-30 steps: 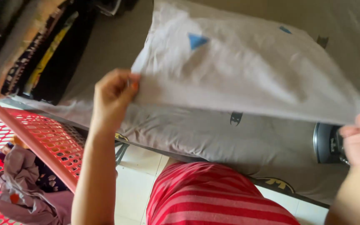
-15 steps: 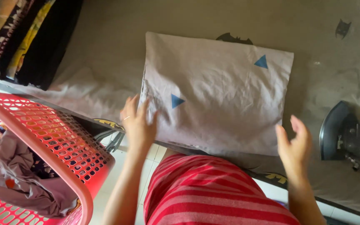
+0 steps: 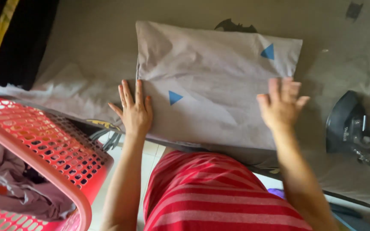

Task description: Ironing and folding clothes on a flat surface.

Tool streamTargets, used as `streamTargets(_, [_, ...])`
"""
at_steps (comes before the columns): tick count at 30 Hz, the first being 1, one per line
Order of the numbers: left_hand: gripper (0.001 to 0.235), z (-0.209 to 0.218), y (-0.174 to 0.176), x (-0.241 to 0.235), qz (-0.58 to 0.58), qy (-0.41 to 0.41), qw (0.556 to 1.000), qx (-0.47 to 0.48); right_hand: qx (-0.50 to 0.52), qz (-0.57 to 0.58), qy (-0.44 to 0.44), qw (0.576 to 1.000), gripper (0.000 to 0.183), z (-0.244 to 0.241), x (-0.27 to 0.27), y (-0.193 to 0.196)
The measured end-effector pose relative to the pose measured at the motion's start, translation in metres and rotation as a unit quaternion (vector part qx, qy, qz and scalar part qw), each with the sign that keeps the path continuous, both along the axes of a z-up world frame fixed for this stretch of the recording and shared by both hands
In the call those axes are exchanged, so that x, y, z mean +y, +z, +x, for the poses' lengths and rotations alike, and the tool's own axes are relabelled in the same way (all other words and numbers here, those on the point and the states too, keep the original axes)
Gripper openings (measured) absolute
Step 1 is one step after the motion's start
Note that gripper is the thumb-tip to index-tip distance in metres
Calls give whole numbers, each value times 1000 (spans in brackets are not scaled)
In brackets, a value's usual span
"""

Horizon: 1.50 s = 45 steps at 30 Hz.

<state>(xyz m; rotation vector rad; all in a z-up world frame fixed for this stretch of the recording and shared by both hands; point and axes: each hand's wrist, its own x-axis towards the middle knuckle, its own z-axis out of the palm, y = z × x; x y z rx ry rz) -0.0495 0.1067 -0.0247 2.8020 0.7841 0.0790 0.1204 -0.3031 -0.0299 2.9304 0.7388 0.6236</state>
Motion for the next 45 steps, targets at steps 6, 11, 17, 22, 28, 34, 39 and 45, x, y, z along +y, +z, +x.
streamTargets(6, [44, 11, 14, 6, -18, 39, 990, -133, -12, -11, -187, 982, 62, 0, -206, 50])
streamTargets(11, [11, 17, 14, 12, -64, 51, 985, -153, 135, 48, -238, 961, 38, -32, -341, 48])
streamTargets(17, [19, 19, 3, 12, -67, 68, 980, -176, 271, 156, -303, 900, 49, 13, -399, 11])
streamTargets(22, [17, 19, 8, 16, -53, 54, 975, -207, 338, 322, -275, 840, 35, 31, -384, 9])
streamTargets(28, [14, 14, 7, 23, -101, 46, 963, -246, 267, -11, -267, 926, 48, -28, -165, 106])
streamTargets(34, [16, 16, -39, 32, -71, 56, 973, -214, 333, -68, -75, 937, 45, -70, 44, 94])
streamTargets(39, [16, 14, -42, 34, -104, 47, 970, -213, 290, -32, 75, 953, 44, -13, 207, 113])
streamTargets(45, [19, 11, -45, 32, -77, 39, 969, -233, 280, 13, 47, 959, 42, 142, 315, 73])
